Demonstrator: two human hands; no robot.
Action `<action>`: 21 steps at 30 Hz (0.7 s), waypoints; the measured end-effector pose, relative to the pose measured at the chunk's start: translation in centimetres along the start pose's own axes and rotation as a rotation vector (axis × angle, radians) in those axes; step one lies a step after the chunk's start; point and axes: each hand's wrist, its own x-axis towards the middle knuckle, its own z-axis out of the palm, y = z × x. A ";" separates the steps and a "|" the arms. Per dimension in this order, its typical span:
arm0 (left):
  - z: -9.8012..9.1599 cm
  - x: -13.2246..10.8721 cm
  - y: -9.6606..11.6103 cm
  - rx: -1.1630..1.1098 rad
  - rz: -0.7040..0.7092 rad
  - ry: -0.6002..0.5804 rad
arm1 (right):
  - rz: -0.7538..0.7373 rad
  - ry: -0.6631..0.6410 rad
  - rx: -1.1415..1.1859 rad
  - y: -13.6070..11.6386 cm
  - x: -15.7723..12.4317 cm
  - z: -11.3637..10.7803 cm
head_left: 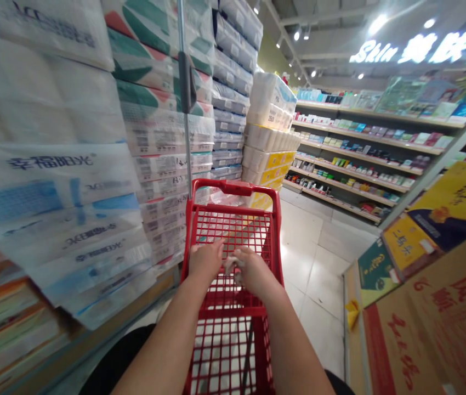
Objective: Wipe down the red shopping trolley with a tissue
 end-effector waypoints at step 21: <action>-0.1 0.2 0.3 -0.008 -0.008 -0.021 | 0.061 0.173 -0.268 1.6 0.0 -2.7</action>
